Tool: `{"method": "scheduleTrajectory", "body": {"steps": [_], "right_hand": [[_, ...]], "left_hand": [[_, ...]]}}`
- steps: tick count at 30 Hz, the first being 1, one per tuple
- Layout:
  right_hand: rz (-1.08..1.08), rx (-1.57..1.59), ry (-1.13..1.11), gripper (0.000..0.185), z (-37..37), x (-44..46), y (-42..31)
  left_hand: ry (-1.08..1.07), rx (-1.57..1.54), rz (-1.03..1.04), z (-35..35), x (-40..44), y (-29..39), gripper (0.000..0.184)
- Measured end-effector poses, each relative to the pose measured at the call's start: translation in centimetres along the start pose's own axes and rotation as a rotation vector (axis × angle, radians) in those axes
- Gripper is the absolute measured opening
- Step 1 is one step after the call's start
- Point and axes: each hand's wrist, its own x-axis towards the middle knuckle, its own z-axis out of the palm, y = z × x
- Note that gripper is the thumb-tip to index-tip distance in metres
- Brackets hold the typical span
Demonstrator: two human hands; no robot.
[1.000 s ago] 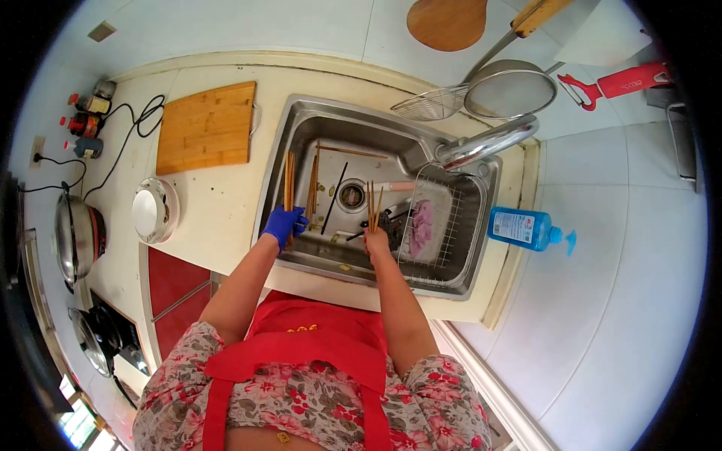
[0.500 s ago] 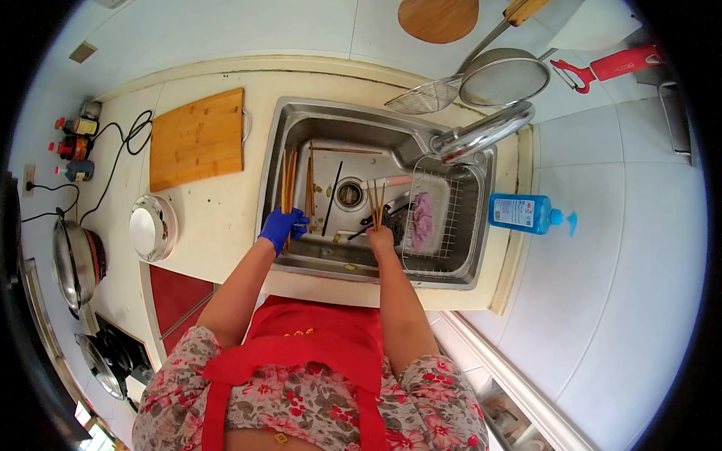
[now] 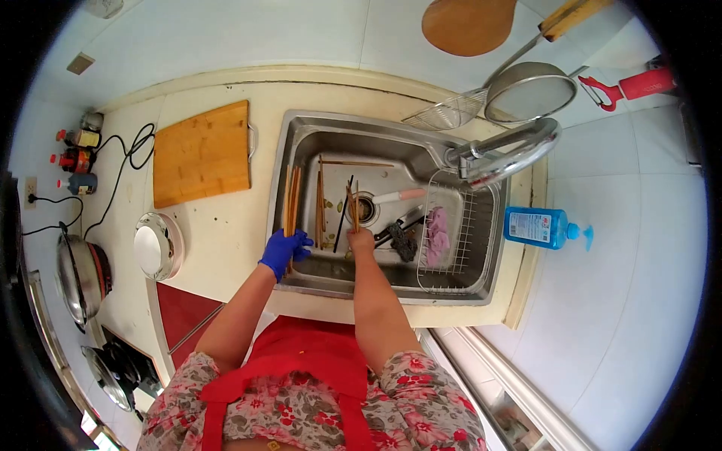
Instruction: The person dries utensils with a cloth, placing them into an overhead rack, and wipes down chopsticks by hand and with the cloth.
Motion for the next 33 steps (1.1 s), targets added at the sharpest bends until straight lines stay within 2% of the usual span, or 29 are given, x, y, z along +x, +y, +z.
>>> {"method": "scheduleTrajectory", "body": {"steps": [4,6,8,10,14,17,20,22,24,26,27,29,33], "right_hand": [[0.155,-0.039,-0.019,0.020,1.6,0.5,-2.6],[0.198,-0.014,-0.046,0.031,2.4,0.6,-2.6],[0.196,-0.052,-0.020,0.036,3.2,0.7,-2.1],[0.094,-0.154,0.108,0.040,3.5,0.4,-2.2],[0.102,-0.161,0.025,0.037,2.3,-0.1,-2.3],[0.214,-0.075,0.162,0.030,-1.5,-1.8,-3.3],[0.352,-0.065,0.303,0.031,-4.0,-1.1,0.4],[0.383,-0.083,0.268,0.030,-5.5,-1.3,1.0],[0.406,-0.107,0.219,0.031,-5.8,-0.9,1.3],[0.315,-0.135,0.350,0.035,-5.0,-0.8,2.1],[0.315,-0.135,0.343,0.035,-4.6,-0.5,2.5],[0.447,-0.094,0.442,0.042,-4.1,0.3,3.2],[0.510,-0.163,0.311,0.036,-5.6,-0.4,2.5]], "left_hand": [[-0.019,0.007,0.022,-0.5,-0.3,-0.4,0.016],[-0.009,0.004,0.008,-0.8,-0.5,-0.5,0.017],[-0.009,0.021,-0.002,-1.0,-0.6,-0.5,0.017],[-0.010,0.039,-0.007,-1.2,-0.2,-0.8,0.017],[-0.025,0.047,-0.044,-1.2,-0.3,-0.7,0.017],[-0.036,0.057,-0.037,-0.5,-0.4,-0.2,0.018],[-0.052,0.054,-0.036,-0.3,0.0,-0.3,0.019],[-0.047,0.055,-0.040,-0.1,0.3,-0.3,0.019],[-0.042,0.049,-0.043,0.0,0.6,-0.2,0.020],[-0.038,0.026,-0.033,-0.3,0.5,-0.1,0.018],[-0.046,0.006,-0.018,-0.4,0.5,0.0,0.017],[-0.034,-0.005,-0.017,-0.6,0.4,0.2,0.017],[-0.024,-0.025,-0.012,-0.5,0.5,0.4,0.018]]}}
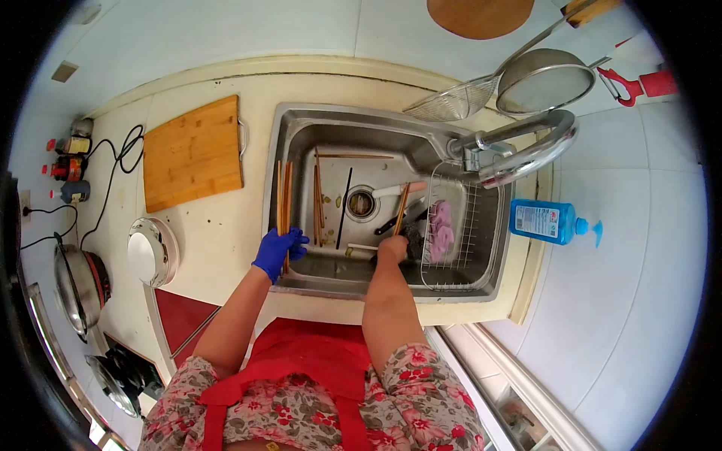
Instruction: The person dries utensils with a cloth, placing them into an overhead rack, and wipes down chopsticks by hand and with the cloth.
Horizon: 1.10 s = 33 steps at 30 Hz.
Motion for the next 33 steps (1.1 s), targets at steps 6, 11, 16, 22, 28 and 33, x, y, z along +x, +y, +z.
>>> {"method": "scheduleTrajectory", "body": {"steps": [6,11,16,22,28,33], "right_hand": [[-0.488,0.099,-0.015,0.026,0.9,-0.8,-0.8],[-0.584,0.480,-0.389,0.023,3.8,-1.3,-1.3],[-0.644,0.438,-0.221,0.018,4.3,-1.3,-1.6],[-0.515,0.070,-0.225,0.022,0.8,-1.5,-2.4],[-0.709,-0.112,-0.021,0.029,0.3,-1.3,-1.7],[-0.681,0.573,-0.572,0.041,-1.1,-4.1,-4.5]], "left_hand": [[-0.017,0.011,-0.004,0.5,0.2,-0.4,0.022],[-0.049,-0.063,-0.022,1.3,0.2,-0.1,0.026],[-0.085,-0.121,-0.042,1.3,0.4,0.3,0.029],[-0.121,-0.128,-0.060,0.5,0.1,0.6,0.032],[-0.242,-0.190,-0.087,0.2,0.4,0.3,0.034],[-0.403,-0.294,-0.228,0.7,0.6,1.0,0.044]]}}
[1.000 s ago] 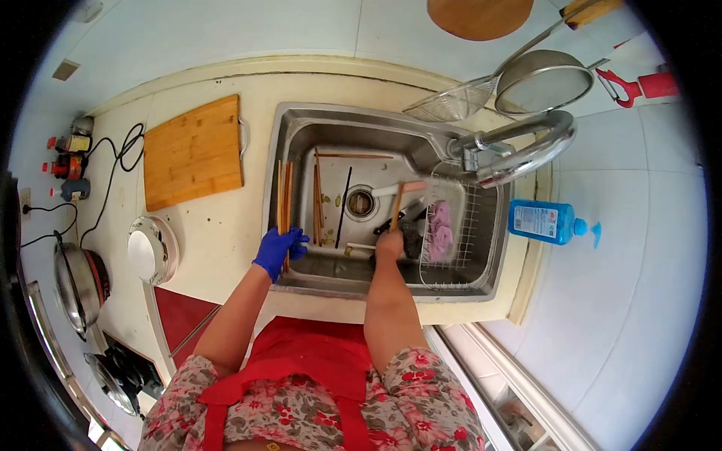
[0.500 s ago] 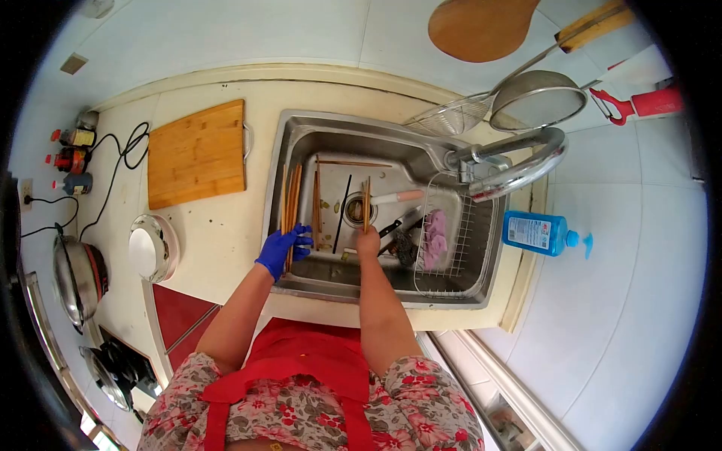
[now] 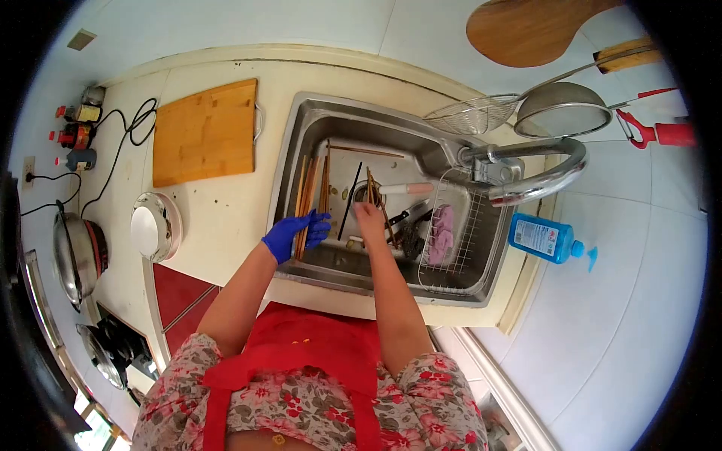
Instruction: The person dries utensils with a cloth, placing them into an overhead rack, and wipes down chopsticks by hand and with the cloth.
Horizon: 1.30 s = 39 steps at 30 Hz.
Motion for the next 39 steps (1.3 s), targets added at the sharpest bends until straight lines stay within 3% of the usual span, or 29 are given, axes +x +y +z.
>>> {"method": "scheduleTrajectory", "body": {"steps": [1,3,9,17,19,29,31,32,34,37,39], "right_hand": [[0.005,-0.002,-0.002,0.041,0.6,-1.0,-1.7],[0.180,0.372,-0.312,0.038,1.8,-3.2,-5.4],[0.354,0.513,-0.477,0.024,2.2,-5.2,-10.2],[0.313,0.417,-0.492,0.015,1.0,-5.0,-9.6],[0.337,0.407,-0.473,0.014,0.7,-5.4,-9.9],[0.331,0.490,-0.506,0.012,0.5,-5.9,-8.4],[0.335,0.486,-0.504,0.013,0.7,-5.8,-7.7],[0.339,0.464,-0.506,0.013,1.2,-5.5,-6.6],[0.342,0.442,-0.507,0.014,1.8,-6.0,-6.1],[0.437,0.487,-0.494,0.019,1.9,-6.3,-4.7],[0.399,0.236,-0.327,0.022,1.0,-5.5,-1.9]], "left_hand": [[-0.038,-0.028,-0.005,-0.4,0.4,-0.2,0.045],[-0.073,-0.030,0.008,0.1,0.6,-0.2,0.044],[-0.155,-0.019,-0.033,0.3,1.0,-0.2,0.047],[-0.196,-0.010,-0.101,1.7,0.3,-0.3,0.052],[-0.299,-0.042,-0.138,1.6,0.2,-0.6,0.051],[-0.280,-0.004,-0.184,1.8,-0.4,-1.6,0.046],[-0.074,0.062,-0.186,1.6,-0.3,-2.1,0.038],[-0.078,0.064,-0.186,1.4,-0.1,-2.5,0.038],[0.229,0.239,-0.090,0.5,0.6,-3.3,0.029],[0.396,0.311,0.033,-0.8,1.1,-3.7,0.030],[0.396,0.309,0.030,-1.6,1.0,-3.7,0.030]]}}
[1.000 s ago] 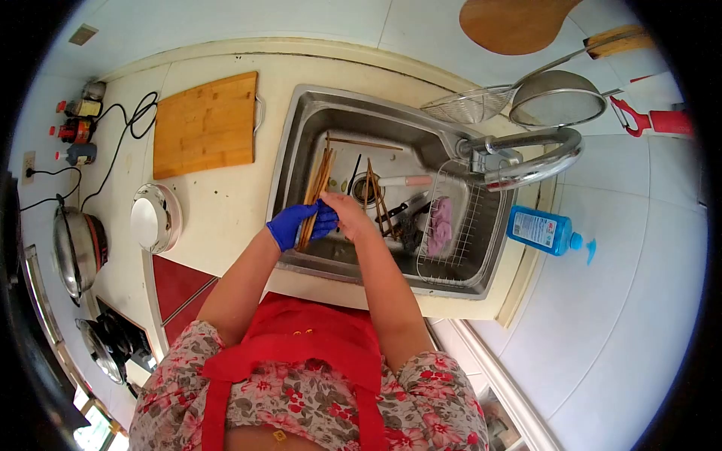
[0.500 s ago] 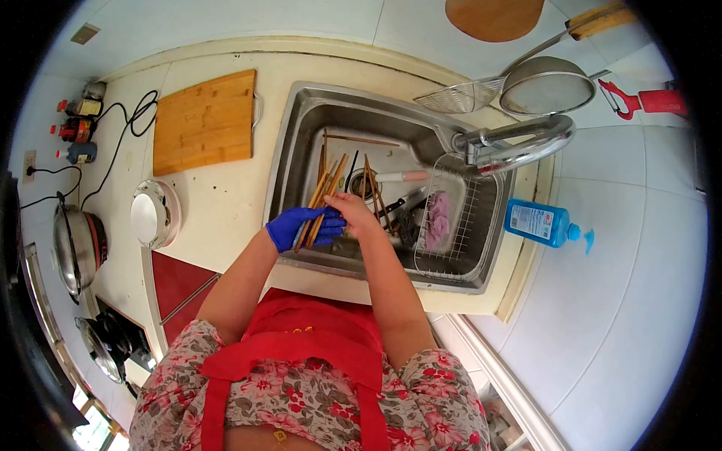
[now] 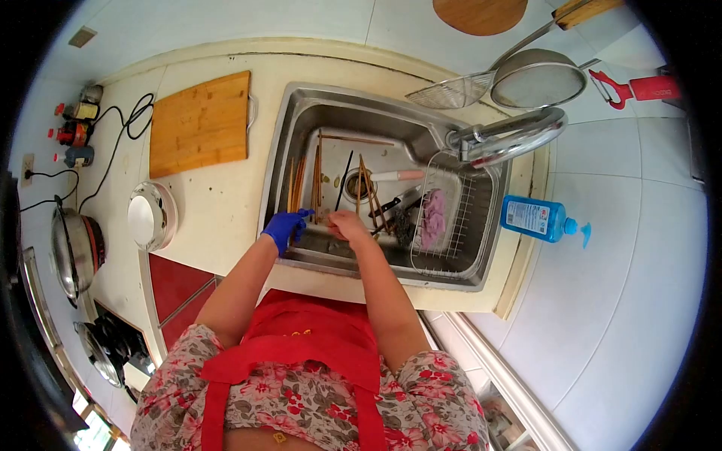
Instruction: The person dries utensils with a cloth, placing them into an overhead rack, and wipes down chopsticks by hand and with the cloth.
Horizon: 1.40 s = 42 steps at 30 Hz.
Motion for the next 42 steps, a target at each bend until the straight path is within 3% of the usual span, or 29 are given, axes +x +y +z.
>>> {"method": "scheduleTrajectory", "body": {"steps": [2,8,14,17,20,22,26,29,31,32,35,39,41,42], "right_hand": [[-0.083,-0.203,0.153,0.020,-2.7,1.2,2.2],[0.009,-0.145,0.315,0.015,-10.6,3.3,6.4],[-0.014,-0.135,0.357,0.014,-9.9,2.1,5.8],[-0.057,-0.086,0.329,0.014,-9.6,3.7,7.1],[-0.120,-0.350,0.283,0.016,-8.6,4.6,7.2],[-0.327,-0.874,0.307,0.018,-7.2,5.3,6.5],[-0.286,-0.999,0.270,0.019,-1.7,6.3,3.8],[-0.478,-1.023,0.355,0.020,1.8,8.9,3.7],[-0.358,-1.066,0.372,0.020,3.5,11.0,3.4],[-0.187,-1.083,0.381,0.020,4.3,12.0,3.2],[-0.118,-1.034,0.478,0.022,5.4,12.5,3.1],[-0.209,-1.099,0.443,0.016,4.2,12.2,2.5],[0.091,-1.023,0.184,0.018,3.8,9.3,-1.3],[0.050,-0.943,0.167,0.016,3.2,9.2,-1.5]], "left_hand": [[0.000,0.004,-0.001,-0.3,-0.3,0.1,0.031],[-0.014,0.086,0.025,-0.6,-0.9,0.7,0.032],[-0.010,-0.031,0.010,-0.8,-1.5,1.2,0.025],[-0.054,-0.063,-0.011,-1.3,-1.3,1.0,0.032],[-0.098,-0.097,0.040,-1.6,-1.2,1.0,0.030],[0.036,-0.012,0.108,-1.4,-1.4,1.2,0.025],[0.118,0.026,0.181,-1.2,-2.1,2.0,0.022],[0.157,-0.001,0.227,-1.6,-2.1,1.9,0.022],[0.112,-0.014,0.247,-1.9,-2.5,1.9,0.023],[0.123,-0.022,0.238,-1.9,-2.8,1.9,0.022],[0.137,-0.057,0.225,-1.9,-3.1,1.9,0.021],[0.108,-0.107,0.206,-2.2,-3.1,1.9,0.020],[0.095,-0.121,0.208,-2.6,-2.8,1.5,0.019],[0.085,-0.135,0.224,-2.7,-2.4,1.5,0.018]]}}
